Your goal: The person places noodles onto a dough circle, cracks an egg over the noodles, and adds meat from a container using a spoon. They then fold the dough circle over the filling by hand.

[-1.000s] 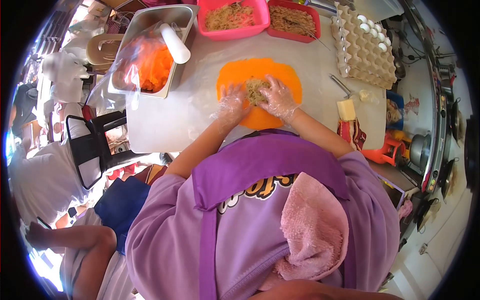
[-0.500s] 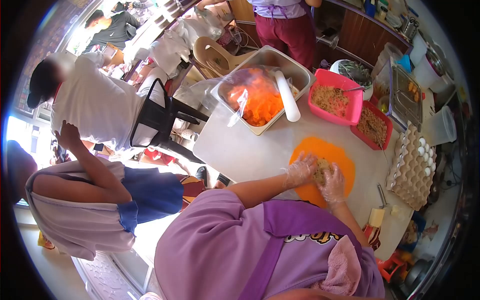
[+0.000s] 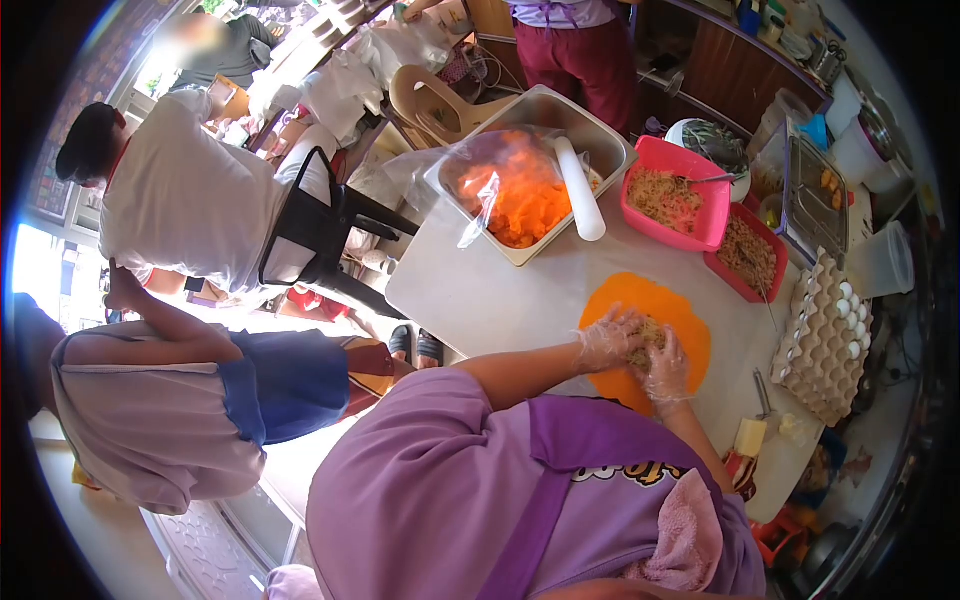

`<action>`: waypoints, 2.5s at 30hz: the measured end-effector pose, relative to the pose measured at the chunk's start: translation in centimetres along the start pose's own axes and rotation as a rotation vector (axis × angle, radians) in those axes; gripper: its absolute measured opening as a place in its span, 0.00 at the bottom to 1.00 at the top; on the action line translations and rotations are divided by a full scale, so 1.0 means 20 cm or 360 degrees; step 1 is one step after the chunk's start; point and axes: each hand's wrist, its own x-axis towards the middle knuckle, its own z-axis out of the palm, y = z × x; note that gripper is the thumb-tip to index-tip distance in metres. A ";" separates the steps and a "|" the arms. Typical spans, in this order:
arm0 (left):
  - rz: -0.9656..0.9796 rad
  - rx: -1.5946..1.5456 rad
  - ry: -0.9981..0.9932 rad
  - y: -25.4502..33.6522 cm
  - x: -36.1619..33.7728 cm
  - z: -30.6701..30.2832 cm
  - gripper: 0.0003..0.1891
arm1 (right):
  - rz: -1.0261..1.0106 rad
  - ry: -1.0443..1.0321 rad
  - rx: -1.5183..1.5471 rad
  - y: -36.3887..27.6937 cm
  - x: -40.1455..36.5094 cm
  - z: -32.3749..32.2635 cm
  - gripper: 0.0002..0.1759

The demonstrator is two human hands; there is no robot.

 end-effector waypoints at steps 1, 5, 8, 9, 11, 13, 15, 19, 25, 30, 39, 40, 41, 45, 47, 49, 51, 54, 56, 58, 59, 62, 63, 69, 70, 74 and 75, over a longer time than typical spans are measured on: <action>-0.0003 -0.0032 0.0001 0.00 0.00 0.00 0.31 | 0.0003 0.0020 -0.0006 0.00 0.00 0.01 0.28; 0.0030 0.0095 -0.0044 -0.01 0.03 0.01 0.32 | -0.0002 -0.0047 -0.0030 0.02 0.00 0.01 0.30; 0.0063 0.0213 -0.0067 -0.02 0.05 0.04 0.33 | 0.0011 -0.0018 0.0006 0.01 0.01 0.00 0.27; 0.0083 0.0213 -0.0042 -0.02 0.05 0.05 0.34 | 0.0010 -0.0023 0.0001 0.01 0.00 -0.01 0.27; 0.0100 0.0209 -0.0017 -0.03 0.06 0.06 0.34 | -0.0045 -0.0027 0.0094 0.02 0.00 -0.02 0.25; 0.0096 0.0192 0.0039 -0.02 0.07 0.08 0.35 | -0.0103 0.0008 0.0025 0.07 0.02 0.06 0.23; 0.0174 0.0126 0.0201 -0.05 0.06 0.08 0.35 | -0.0167 0.0044 -0.0009 0.11 0.01 0.08 0.20; 0.0116 0.0374 0.0191 -0.01 0.07 0.07 0.36 | -0.0203 0.0068 0.0003 0.14 0.00 0.07 0.15; -0.0013 0.0386 -0.0193 0.02 0.06 0.00 0.33 | 0.0029 0.0012 -0.0003 0.10 -0.05 0.03 0.22; -0.0051 0.0347 -0.0135 0.00 0.04 0.02 0.28 | 0.0007 0.0039 0.0045 0.10 -0.04 0.04 0.24; -0.0113 -0.0353 0.0177 -0.09 -0.03 0.02 0.28 | 0.0135 -0.0067 0.0514 0.23 0.10 0.00 0.28; -0.0227 -0.0482 0.0293 -0.11 -0.02 0.04 0.27 | 0.0169 -0.0160 0.0547 0.23 0.13 -0.01 0.29; -0.0220 -0.0475 0.0299 -0.12 -0.01 0.07 0.27 | 0.0166 -0.0150 0.0543 0.21 0.16 -0.01 0.29; -0.0529 -0.0047 0.0027 -0.04 -0.01 0.08 0.29 | 0.0130 -0.0289 0.0269 0.21 0.27 0.02 0.30; -0.0507 0.0080 0.0004 -0.01 -0.03 0.11 0.30 | 0.0088 -0.0383 0.0250 0.22 0.30 0.03 0.30; -0.0497 0.0078 -0.0036 0.02 -0.04 0.09 0.32 | 0.0209 -0.0458 0.0299 0.21 0.32 0.03 0.32; -0.0480 0.0003 -0.0016 0.01 -0.05 0.09 0.32 | 0.0190 -0.0450 0.0347 0.22 0.31 0.01 0.31; -0.0459 -0.0128 0.0044 0.00 -0.06 0.09 0.33 | 0.0122 -0.0375 0.0503 0.26 0.27 -0.01 0.31; -0.0456 -0.0181 0.0083 -0.02 -0.08 0.07 0.34 | 0.0072 -0.0308 0.0613 0.32 0.24 -0.02 0.31; -0.0438 -0.0073 0.0064 -0.02 -0.09 0.04 0.34 | 0.0064 -0.0426 0.0641 0.29 0.20 -0.15 0.30; -0.0440 -0.0073 0.0061 -0.01 -0.09 0.03 0.34 | 0.0064 -0.0428 0.0643 0.27 0.18 -0.17 0.30; -0.0595 0.0036 -0.0139 0.02 -0.07 0.04 0.34 | -0.0146 -0.0527 0.0212 0.23 0.12 -0.19 0.29; -0.0546 0.0050 -0.0111 0.02 -0.08 0.06 0.34 | -0.0136 -0.0532 0.0180 0.23 0.10 -0.16 0.28; -0.0509 0.0042 -0.0030 0.06 -0.07 0.04 0.35 | -0.0142 -0.0290 0.0329 0.23 0.04 -0.10 0.27; -0.0554 0.0046 0.0069 0.07 -0.06 0.04 0.35 | -0.0186 -0.0194 0.0277 0.22 0.03 -0.11 0.28; -0.0205 0.0075 0.0009 0.10 -0.01 0.02 0.36 | -0.0186 -0.0299 -0.0119 0.19 0.05 -0.11 0.26; -0.0255 0.0158 -0.0058 0.11 0.02 0.02 0.34 | -0.0165 -0.0294 -0.0121 0.19 0.05 -0.11 0.24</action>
